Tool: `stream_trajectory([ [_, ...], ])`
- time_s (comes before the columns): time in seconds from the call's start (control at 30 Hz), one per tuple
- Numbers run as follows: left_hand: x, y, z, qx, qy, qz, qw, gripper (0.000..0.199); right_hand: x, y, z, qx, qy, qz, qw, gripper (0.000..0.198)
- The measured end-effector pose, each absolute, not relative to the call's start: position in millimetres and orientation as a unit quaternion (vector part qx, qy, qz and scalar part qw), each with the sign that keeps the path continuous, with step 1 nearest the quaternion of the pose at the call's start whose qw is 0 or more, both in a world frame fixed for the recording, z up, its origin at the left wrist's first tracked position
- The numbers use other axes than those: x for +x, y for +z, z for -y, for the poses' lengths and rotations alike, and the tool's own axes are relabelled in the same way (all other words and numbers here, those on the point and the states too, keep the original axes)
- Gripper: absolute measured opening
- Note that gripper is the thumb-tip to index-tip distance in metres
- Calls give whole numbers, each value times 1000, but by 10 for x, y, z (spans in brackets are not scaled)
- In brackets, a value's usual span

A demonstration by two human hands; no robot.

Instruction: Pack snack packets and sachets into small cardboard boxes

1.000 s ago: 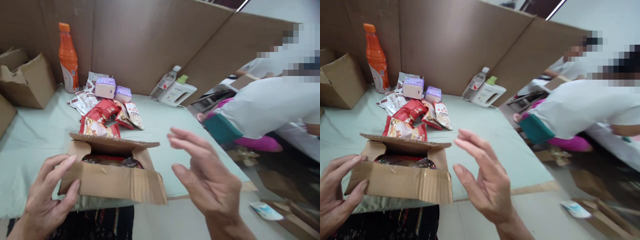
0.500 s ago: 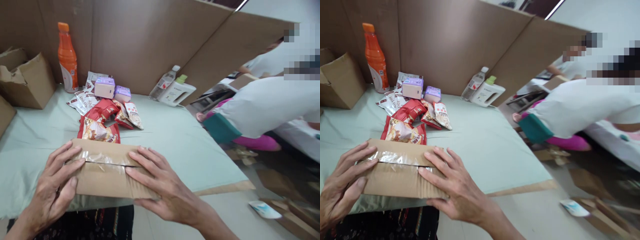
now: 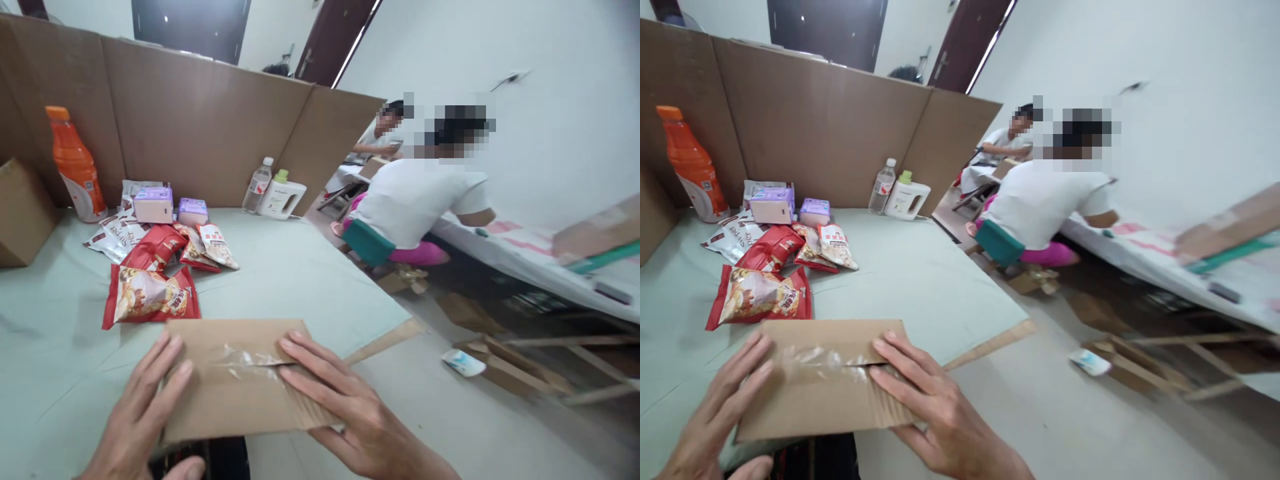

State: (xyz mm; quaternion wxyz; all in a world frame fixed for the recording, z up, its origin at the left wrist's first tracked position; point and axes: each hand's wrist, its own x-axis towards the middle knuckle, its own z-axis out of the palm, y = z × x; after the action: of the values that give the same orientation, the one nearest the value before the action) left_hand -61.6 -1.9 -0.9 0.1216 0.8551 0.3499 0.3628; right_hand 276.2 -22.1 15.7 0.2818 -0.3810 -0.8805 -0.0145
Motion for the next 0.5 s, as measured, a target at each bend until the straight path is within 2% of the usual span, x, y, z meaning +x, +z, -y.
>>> stream_trajectory([
  [0.13,-255,-143,-348,878,342,-296,158,79,3362,30,367,-490,-78,821,283,50],
  [0.27,-28,-425,-583,906,268,-270,185,88,4013,-116,32,-578,-143,755,275,39],
  [0.4,49,-844,-588,933,182,-254,179,90,4419,-78,-741,-745,-126,630,180,36],
  [0.5,39,-1097,-565,943,197,-232,137,90,4557,9,-1427,-822,-111,543,133,35],
])
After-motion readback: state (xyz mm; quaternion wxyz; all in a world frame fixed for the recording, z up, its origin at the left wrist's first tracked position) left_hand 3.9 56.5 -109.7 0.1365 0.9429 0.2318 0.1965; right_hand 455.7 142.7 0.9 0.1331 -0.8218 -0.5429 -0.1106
